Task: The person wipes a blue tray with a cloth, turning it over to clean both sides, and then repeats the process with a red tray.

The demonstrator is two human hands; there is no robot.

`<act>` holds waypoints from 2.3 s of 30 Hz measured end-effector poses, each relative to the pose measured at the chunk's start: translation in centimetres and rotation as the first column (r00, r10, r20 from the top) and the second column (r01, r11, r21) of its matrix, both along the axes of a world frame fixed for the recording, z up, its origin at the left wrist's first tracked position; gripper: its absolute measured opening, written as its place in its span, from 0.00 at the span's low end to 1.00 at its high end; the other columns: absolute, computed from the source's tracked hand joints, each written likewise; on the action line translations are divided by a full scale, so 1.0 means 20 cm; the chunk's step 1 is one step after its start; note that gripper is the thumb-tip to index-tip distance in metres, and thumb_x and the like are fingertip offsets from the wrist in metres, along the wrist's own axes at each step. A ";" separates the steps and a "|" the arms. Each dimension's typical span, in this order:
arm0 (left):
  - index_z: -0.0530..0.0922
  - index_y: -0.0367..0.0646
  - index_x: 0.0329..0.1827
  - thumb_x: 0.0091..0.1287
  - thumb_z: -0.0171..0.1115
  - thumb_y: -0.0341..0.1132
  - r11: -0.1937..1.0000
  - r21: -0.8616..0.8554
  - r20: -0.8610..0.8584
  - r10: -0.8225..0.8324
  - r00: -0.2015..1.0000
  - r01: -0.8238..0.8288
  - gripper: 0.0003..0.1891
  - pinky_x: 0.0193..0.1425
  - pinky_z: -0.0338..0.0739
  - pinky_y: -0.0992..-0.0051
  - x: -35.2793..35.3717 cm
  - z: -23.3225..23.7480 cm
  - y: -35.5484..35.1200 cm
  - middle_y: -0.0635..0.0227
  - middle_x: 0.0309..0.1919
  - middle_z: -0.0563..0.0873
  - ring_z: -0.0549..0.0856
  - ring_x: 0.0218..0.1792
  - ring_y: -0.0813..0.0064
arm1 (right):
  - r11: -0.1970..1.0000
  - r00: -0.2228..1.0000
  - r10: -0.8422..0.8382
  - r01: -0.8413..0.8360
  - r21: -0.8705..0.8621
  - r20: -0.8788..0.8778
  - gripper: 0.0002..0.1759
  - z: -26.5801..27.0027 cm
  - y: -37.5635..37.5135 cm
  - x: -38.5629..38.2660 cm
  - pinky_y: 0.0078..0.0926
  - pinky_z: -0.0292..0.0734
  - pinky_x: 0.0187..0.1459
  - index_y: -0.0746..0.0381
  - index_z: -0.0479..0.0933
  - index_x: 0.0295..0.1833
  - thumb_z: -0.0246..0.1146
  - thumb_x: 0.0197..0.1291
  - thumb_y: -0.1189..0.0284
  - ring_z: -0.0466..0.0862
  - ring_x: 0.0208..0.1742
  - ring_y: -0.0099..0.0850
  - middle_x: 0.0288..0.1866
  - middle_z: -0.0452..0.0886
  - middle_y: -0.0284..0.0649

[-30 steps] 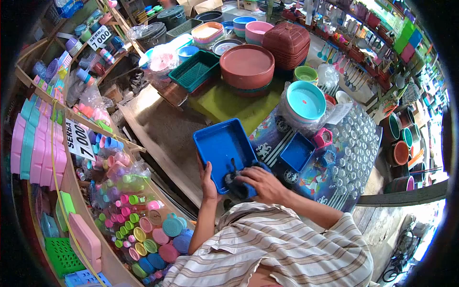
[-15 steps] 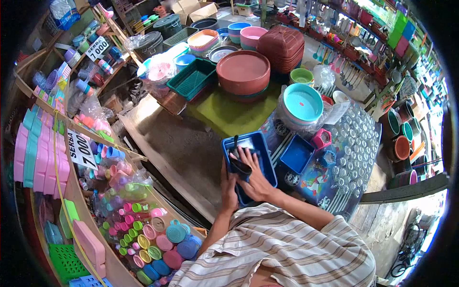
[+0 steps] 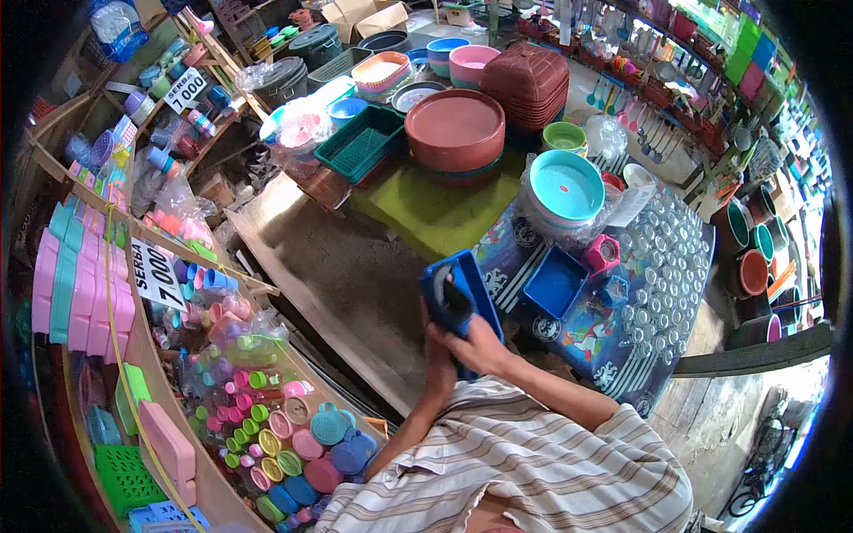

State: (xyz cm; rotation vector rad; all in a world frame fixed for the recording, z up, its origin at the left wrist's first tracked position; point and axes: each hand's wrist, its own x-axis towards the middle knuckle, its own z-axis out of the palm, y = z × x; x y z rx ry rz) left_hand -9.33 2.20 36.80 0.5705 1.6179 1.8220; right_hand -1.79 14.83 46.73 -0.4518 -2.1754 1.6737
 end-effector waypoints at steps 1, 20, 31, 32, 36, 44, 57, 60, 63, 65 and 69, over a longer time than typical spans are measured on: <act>0.60 0.38 0.90 0.88 0.52 0.50 0.999 0.045 -0.060 -0.016 0.998 0.018 0.35 0.90 0.55 0.60 0.10 0.22 0.04 0.54 0.87 0.64 0.62 0.86 0.59 | 0.984 0.995 -0.086 0.077 -0.159 -0.050 0.36 0.15 0.01 0.00 0.39 0.70 0.78 0.67 0.73 0.80 0.72 0.75 0.60 0.81 0.74 0.37 0.74 0.82 0.52; 0.80 0.48 0.74 0.87 0.45 0.63 0.952 0.028 0.567 0.236 0.789 -0.305 0.32 0.74 0.79 0.57 -0.18 0.21 0.03 0.64 0.70 0.86 0.87 0.65 0.62 | 0.883 0.939 -0.345 0.327 -0.337 0.008 0.25 0.02 0.40 0.17 0.33 0.82 0.60 0.65 0.83 0.65 0.75 0.74 0.58 0.86 0.58 0.29 0.57 0.89 0.38; 0.79 0.33 0.70 0.90 0.42 0.60 0.947 -0.139 -0.130 0.273 0.953 -0.290 0.35 0.70 0.75 0.57 -0.09 0.27 0.07 0.50 0.63 0.83 0.82 0.60 0.59 | 0.883 0.913 -0.337 0.391 0.259 -0.228 0.39 0.22 0.24 0.07 0.52 0.57 0.85 0.57 0.71 0.83 0.73 0.70 0.62 0.66 0.86 0.51 0.85 0.70 0.50; 0.79 0.34 0.71 0.89 0.42 0.60 0.952 -0.124 -0.136 0.262 0.955 -0.279 0.35 0.71 0.74 0.57 -0.11 0.21 0.06 0.50 0.64 0.83 0.82 0.61 0.59 | 0.786 0.929 -0.289 0.369 0.495 -0.233 0.44 0.25 0.21 0.08 0.61 0.52 0.87 0.55 0.70 0.84 0.77 0.64 0.61 0.61 0.89 0.57 0.88 0.66 0.51; 0.76 0.36 0.75 0.88 0.45 0.61 0.988 -0.067 -0.199 0.125 0.972 -0.141 0.34 0.75 0.73 0.56 -0.09 0.22 0.07 0.51 0.69 0.81 0.80 0.67 0.58 | 0.752 0.984 0.066 0.060 0.657 -0.166 0.58 0.22 0.07 0.08 0.71 0.40 0.89 0.48 0.69 0.86 0.77 0.43 0.56 0.50 0.93 0.61 0.93 0.58 0.45; 0.70 0.41 0.83 0.86 0.50 0.62 1.000 -0.006 -0.280 0.003 0.960 -0.005 0.37 0.83 0.70 0.55 -0.08 0.29 0.01 0.55 0.79 0.77 0.77 0.78 0.55 | 0.660 0.972 -0.024 0.190 0.727 -0.232 0.39 0.14 0.22 0.15 0.67 0.45 0.86 0.40 0.80 0.78 0.72 0.58 0.51 0.64 0.88 0.52 0.87 0.70 0.44; 0.71 0.36 0.79 0.89 0.47 0.55 0.982 -0.130 -0.516 -0.185 0.837 0.137 0.31 0.81 0.67 0.59 -0.11 0.40 0.17 0.50 0.77 0.73 0.75 0.76 0.54 | 0.978 0.963 -0.073 0.120 0.171 -0.258 0.38 0.14 0.09 0.01 0.49 0.53 0.88 0.55 0.67 0.87 0.62 0.72 0.76 0.56 0.92 0.58 0.94 0.49 0.56; 0.65 0.37 0.85 0.89 0.44 0.59 0.987 -0.099 -0.385 -0.158 0.910 0.129 0.36 0.86 0.62 0.57 -0.17 0.35 0.15 0.50 0.81 0.70 0.71 0.81 0.56 | 0.992 0.951 -0.010 0.049 0.119 -0.310 0.37 0.09 -0.01 0.04 0.49 0.54 0.88 0.54 0.66 0.88 0.63 0.75 0.70 0.53 0.93 0.59 0.95 0.45 0.60; 0.70 0.43 0.80 0.86 0.47 0.66 0.977 0.214 0.199 -0.058 0.978 0.014 0.37 0.78 0.75 0.59 -0.26 0.19 0.13 0.58 0.72 0.80 0.81 0.71 0.61 | 0.985 0.966 0.033 0.012 0.171 -0.258 0.40 0.00 -0.09 0.10 0.48 0.54 0.88 0.50 0.65 0.89 0.68 0.75 0.64 0.52 0.93 0.60 0.94 0.44 0.60; 0.71 0.45 0.79 0.86 0.50 0.65 0.979 0.196 0.129 0.021 0.991 -0.047 0.35 0.75 0.79 0.61 -0.20 0.20 0.16 0.62 0.68 0.83 0.85 0.67 0.64 | 0.988 0.970 0.028 0.009 0.151 -0.242 0.40 0.01 -0.05 0.10 0.48 0.54 0.88 0.49 0.65 0.89 0.68 0.74 0.64 0.53 0.93 0.61 0.94 0.44 0.61; 0.65 0.45 0.83 0.90 0.45 0.56 0.995 0.097 -0.130 -0.027 0.991 0.040 0.29 0.83 0.66 0.59 -0.03 0.34 0.24 0.59 0.73 0.75 0.75 0.76 0.63 | 0.979 0.958 -0.065 0.115 0.170 -0.278 0.37 0.15 0.08 0.03 0.46 0.56 0.86 0.55 0.66 0.88 0.63 0.75 0.71 0.58 0.91 0.58 0.94 0.46 0.60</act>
